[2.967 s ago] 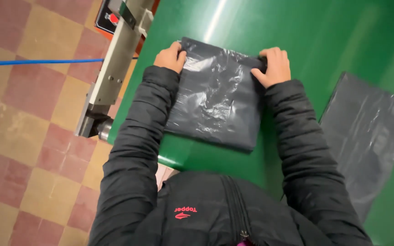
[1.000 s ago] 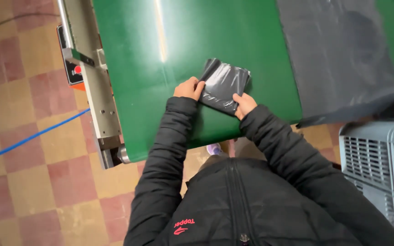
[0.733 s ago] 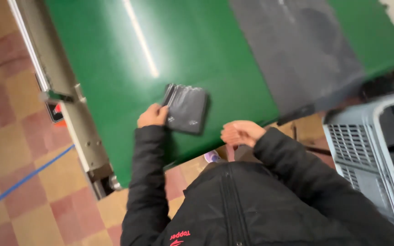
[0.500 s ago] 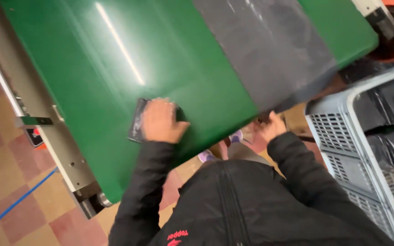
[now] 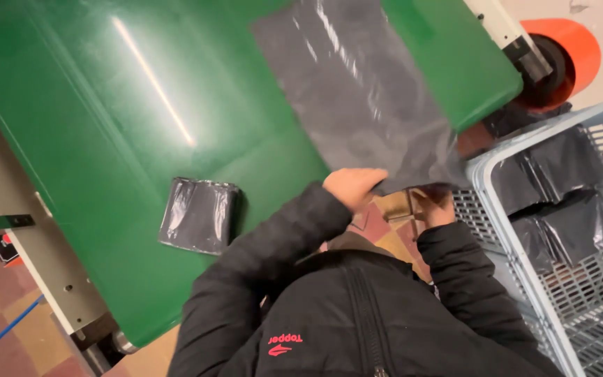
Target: The recorder is folding rectangular plastic sheets on a conveyor belt and placing them into a collection basket.
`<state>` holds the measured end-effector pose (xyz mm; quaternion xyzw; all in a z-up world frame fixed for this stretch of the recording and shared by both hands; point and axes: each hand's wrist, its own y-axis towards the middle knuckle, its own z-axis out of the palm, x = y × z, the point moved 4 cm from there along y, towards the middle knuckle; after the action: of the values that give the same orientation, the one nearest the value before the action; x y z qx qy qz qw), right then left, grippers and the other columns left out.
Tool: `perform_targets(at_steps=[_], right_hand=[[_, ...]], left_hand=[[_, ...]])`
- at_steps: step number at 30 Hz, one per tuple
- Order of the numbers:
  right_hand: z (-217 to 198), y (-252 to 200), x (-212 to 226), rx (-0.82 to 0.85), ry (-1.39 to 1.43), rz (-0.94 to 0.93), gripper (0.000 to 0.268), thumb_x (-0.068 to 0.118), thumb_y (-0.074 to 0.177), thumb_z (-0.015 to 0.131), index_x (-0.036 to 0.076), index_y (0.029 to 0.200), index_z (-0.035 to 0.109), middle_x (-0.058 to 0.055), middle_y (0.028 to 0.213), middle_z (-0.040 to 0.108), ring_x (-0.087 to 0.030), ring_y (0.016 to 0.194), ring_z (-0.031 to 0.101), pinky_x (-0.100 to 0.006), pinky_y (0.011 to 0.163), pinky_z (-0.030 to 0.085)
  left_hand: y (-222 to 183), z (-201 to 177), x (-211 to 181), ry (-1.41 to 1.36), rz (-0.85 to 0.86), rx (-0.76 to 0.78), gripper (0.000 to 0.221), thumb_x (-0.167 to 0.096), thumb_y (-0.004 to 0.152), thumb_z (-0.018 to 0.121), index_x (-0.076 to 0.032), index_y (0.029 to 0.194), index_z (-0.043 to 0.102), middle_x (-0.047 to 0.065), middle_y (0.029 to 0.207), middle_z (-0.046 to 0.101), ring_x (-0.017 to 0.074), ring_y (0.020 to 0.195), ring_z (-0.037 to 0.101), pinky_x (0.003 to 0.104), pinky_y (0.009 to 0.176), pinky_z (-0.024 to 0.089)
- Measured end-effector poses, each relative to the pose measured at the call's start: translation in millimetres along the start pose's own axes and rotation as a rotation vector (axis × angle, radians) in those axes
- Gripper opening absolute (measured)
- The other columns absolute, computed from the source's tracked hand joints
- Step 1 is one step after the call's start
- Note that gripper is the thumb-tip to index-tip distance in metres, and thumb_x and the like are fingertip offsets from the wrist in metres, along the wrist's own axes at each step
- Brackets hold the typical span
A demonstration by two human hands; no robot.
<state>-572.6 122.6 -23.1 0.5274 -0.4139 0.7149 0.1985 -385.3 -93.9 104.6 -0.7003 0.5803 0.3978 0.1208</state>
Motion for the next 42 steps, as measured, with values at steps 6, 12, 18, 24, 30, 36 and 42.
perform_targets(at_steps=[6,12,18,24,30,36,42], right_hand=[[-9.9,48.5,82.1,0.173,0.156,-0.301,0.04,0.009,0.107,0.052,0.005,0.148,0.052,-0.009,0.125,0.067,-0.025,0.124,0.062,-0.04,0.109,0.048],[141.5,105.7,233.4,0.596,-0.223,-0.373,0.043,-0.004,0.096,0.056,-0.001,0.139,0.056,-0.006,0.133,0.067,-0.017,0.124,0.063,-0.032,0.111,0.048],[166.2,301.3,138.3,0.47,-0.47,-0.35,0.037,0.001,0.091,0.074,-0.005,0.124,0.058,-0.009,0.113,0.073,-0.015,0.1,0.069,-0.03,0.089,0.057],[195.8,299.4,169.4,0.366,-0.784,-0.608,0.053,0.015,0.082,0.085,0.002,0.125,0.056,-0.012,0.111,0.068,-0.026,0.102,0.066,-0.037,0.089,0.055],[254.0,311.3,186.3,0.499,-1.403,-0.904,0.056,0.034,0.074,0.091,0.007,0.116,0.064,-0.015,0.113,0.063,-0.038,0.107,0.059,-0.048,0.089,0.049],[279.2,340.2,163.0,0.633,-1.731,-0.42,0.043,0.037,0.076,0.086,0.011,0.103,0.066,-0.01,0.096,0.072,-0.034,0.096,0.068,-0.049,0.091,0.048],[274.0,261.2,193.6,0.496,-1.418,-0.959,0.015,0.021,0.088,0.076,0.014,0.098,0.067,-0.008,0.097,0.07,-0.032,0.094,0.065,-0.046,0.084,0.045]], left_hand=[[-20.6,-133.5,-37.6,-0.372,-0.289,-0.022,0.02,-0.022,0.092,0.069,-0.011,0.109,0.075,0.014,0.087,0.073,0.0328,0.076,0.073,0.038,0.069,0.057],[13.1,-147.5,129.3,-0.42,-0.464,-0.462,0.029,-0.027,0.096,0.07,0.0,0.103,0.071,0.012,0.083,0.074,0.0089,0.077,0.065,0.033,0.072,0.054],[22.1,-105.7,276.9,-0.063,-0.604,-0.591,0.032,-0.033,0.095,0.068,-0.002,0.101,0.071,0.019,0.087,0.073,0.0342,0.077,0.069,0.043,0.07,0.053],[21.1,-93.2,286.6,0.152,-0.781,-0.504,0.031,-0.035,0.101,0.06,-0.004,0.106,0.059,0.024,0.086,0.07,0.0486,0.082,0.063,0.057,0.071,0.047],[19.9,-95.5,276.5,0.18,-0.88,-0.473,0.03,-0.034,0.104,0.061,-0.006,0.112,0.056,0.025,0.088,0.069,0.0493,0.084,0.063,0.058,0.073,0.048],[62.4,-113.0,154.3,0.501,-0.444,-0.415,0.034,-0.024,0.085,0.078,-0.011,0.111,0.061,0.01,0.112,0.068,0.0352,0.108,0.063,0.047,0.082,0.054],[45.0,-12.8,224.4,-0.732,-0.612,-0.538,0.06,-0.055,0.096,0.053,-0.009,0.134,0.057,0.012,0.138,0.061,0.0296,0.127,0.06,0.04,0.103,0.047]])
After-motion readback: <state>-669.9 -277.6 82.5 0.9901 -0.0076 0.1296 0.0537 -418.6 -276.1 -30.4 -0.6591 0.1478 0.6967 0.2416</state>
